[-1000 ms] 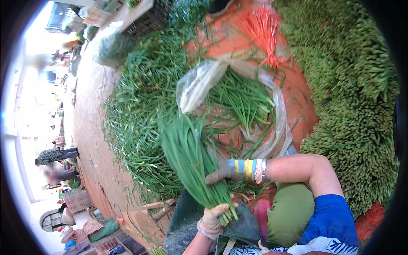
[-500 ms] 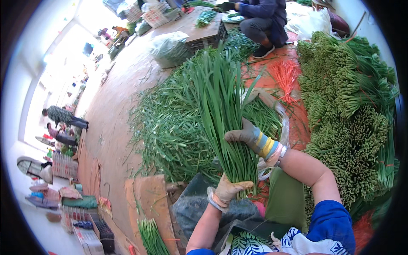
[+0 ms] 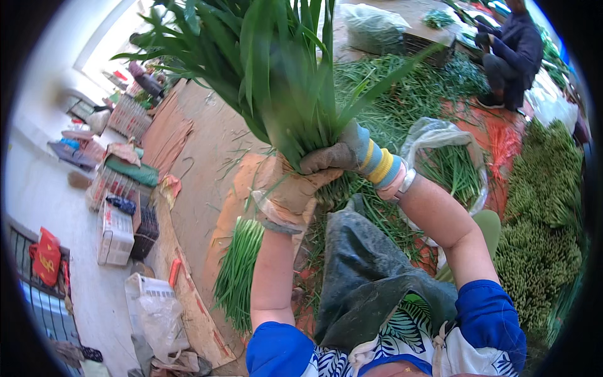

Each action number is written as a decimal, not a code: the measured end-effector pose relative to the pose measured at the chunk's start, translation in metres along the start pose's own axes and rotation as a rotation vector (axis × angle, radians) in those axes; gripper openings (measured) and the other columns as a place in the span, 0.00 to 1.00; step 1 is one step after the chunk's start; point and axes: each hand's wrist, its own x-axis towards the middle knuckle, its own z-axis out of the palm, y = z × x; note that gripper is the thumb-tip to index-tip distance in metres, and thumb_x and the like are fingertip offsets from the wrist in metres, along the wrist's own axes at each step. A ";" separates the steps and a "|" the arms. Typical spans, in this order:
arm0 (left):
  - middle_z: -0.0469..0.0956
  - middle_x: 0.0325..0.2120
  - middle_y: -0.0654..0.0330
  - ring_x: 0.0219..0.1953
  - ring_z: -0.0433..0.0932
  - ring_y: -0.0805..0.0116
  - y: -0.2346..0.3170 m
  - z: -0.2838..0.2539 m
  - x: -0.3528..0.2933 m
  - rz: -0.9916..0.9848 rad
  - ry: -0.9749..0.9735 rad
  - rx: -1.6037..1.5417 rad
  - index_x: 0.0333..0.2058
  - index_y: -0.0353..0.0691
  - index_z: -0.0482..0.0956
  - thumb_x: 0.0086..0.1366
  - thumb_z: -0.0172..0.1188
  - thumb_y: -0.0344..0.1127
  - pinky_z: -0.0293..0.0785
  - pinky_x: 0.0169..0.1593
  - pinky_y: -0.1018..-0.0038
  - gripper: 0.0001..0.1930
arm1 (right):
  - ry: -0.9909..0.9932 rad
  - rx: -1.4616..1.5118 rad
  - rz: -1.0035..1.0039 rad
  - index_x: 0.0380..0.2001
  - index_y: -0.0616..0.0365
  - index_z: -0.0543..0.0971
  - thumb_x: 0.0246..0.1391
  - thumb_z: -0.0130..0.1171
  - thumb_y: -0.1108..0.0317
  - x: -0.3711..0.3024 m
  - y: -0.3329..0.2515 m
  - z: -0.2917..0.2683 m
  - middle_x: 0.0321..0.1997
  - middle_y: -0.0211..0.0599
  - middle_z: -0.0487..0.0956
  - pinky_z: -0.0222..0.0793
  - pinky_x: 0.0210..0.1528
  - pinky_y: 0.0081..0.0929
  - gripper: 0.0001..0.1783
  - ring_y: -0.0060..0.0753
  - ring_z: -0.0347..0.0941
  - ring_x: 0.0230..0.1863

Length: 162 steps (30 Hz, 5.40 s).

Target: The person gathers stalks of green vegetables into a bundle, aligns the roots, and secures the bundle with a red tie before placing it with other bundles.

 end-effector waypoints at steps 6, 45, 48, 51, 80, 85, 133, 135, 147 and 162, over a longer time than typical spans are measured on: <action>0.73 0.43 0.60 0.47 0.71 0.73 0.009 -0.095 -0.035 0.103 -0.069 0.668 0.48 0.36 0.69 0.56 0.56 0.28 0.73 0.46 0.76 0.20 | -0.141 -0.401 -0.192 0.61 0.61 0.53 0.28 0.75 0.53 0.034 0.094 0.057 0.59 0.41 0.64 0.54 0.60 0.31 0.59 0.30 0.57 0.59; 0.65 0.16 0.65 0.22 0.69 0.69 0.075 0.042 0.098 0.141 0.476 -0.102 0.24 0.40 0.70 0.58 0.60 0.36 0.74 0.36 0.68 0.10 | 0.332 -0.700 0.606 0.48 0.56 0.65 0.48 0.57 0.58 -0.222 0.107 -0.068 0.34 0.54 0.75 0.67 0.40 0.40 0.26 0.56 0.71 0.39; 0.67 0.18 0.64 0.20 0.69 0.68 0.093 0.048 0.091 0.126 0.408 -0.191 0.26 0.39 0.71 0.57 0.60 0.31 0.74 0.31 0.72 0.06 | 0.241 -0.707 0.643 0.31 0.57 0.73 0.54 0.48 0.53 -0.271 0.094 -0.073 0.28 0.50 0.75 0.66 0.33 0.43 0.17 0.57 0.71 0.33; 0.72 0.21 0.62 0.26 0.75 0.63 0.094 0.063 0.092 0.073 0.275 -0.251 0.28 0.38 0.73 0.58 0.58 0.32 0.78 0.38 0.67 0.06 | -0.104 -1.064 0.996 0.35 0.51 0.76 0.52 0.48 0.58 -0.345 0.104 -0.104 0.33 0.44 0.78 0.69 0.38 0.42 0.13 0.50 0.75 0.37; 0.74 0.45 0.53 0.48 0.74 0.54 0.099 0.101 0.053 0.017 -0.111 -0.138 0.44 0.37 0.73 0.62 0.53 0.33 0.75 0.49 0.62 0.12 | 0.526 -0.281 0.435 0.47 0.59 0.74 0.47 0.62 0.56 -0.198 0.003 -0.085 0.44 0.43 0.77 0.68 0.46 0.27 0.26 0.31 0.73 0.43; 0.74 0.44 0.53 0.46 0.74 0.53 0.098 0.100 0.049 0.048 -0.090 -0.170 0.47 0.37 0.71 0.62 0.54 0.32 0.76 0.47 0.62 0.15 | 0.647 -0.405 0.110 0.35 0.58 0.77 0.49 0.57 0.70 -0.187 0.004 -0.081 0.26 0.34 0.77 0.70 0.35 0.25 0.09 0.30 0.74 0.29; 0.75 0.27 0.61 0.31 0.77 0.64 0.125 0.089 0.055 0.062 0.196 -0.086 0.51 0.37 0.67 0.60 0.56 0.33 0.77 0.40 0.69 0.20 | 0.440 -0.701 0.583 0.28 0.57 0.77 0.49 0.54 0.58 -0.223 0.024 -0.057 0.21 0.37 0.77 0.69 0.28 0.32 0.13 0.35 0.75 0.25; 0.74 0.26 0.62 0.30 0.77 0.65 0.126 0.071 0.058 0.105 0.175 -0.087 0.50 0.36 0.68 0.60 0.55 0.33 0.76 0.39 0.70 0.19 | 0.258 -1.110 0.600 0.27 0.55 0.77 0.49 0.53 0.61 -0.259 0.042 -0.065 0.21 0.38 0.77 0.69 0.29 0.36 0.10 0.43 0.75 0.27; 0.77 0.27 0.58 0.29 0.77 0.66 0.079 0.111 0.089 0.058 0.400 0.079 0.45 0.37 0.73 0.58 0.60 0.34 0.76 0.34 0.69 0.16 | 0.512 -1.033 -0.095 0.46 0.59 0.72 0.40 0.65 0.57 -0.166 -0.021 -0.048 0.48 0.43 0.73 0.64 0.52 0.36 0.29 0.45 0.68 0.51; 0.75 0.23 0.66 0.26 0.75 0.69 0.114 0.013 0.108 0.083 0.568 -0.017 0.37 0.40 0.76 0.61 0.56 0.36 0.74 0.32 0.69 0.08 | -0.017 -0.952 0.802 0.58 0.62 0.57 0.45 0.62 0.53 -0.339 0.018 -0.107 0.55 0.56 0.66 0.57 0.59 0.33 0.42 0.51 0.62 0.57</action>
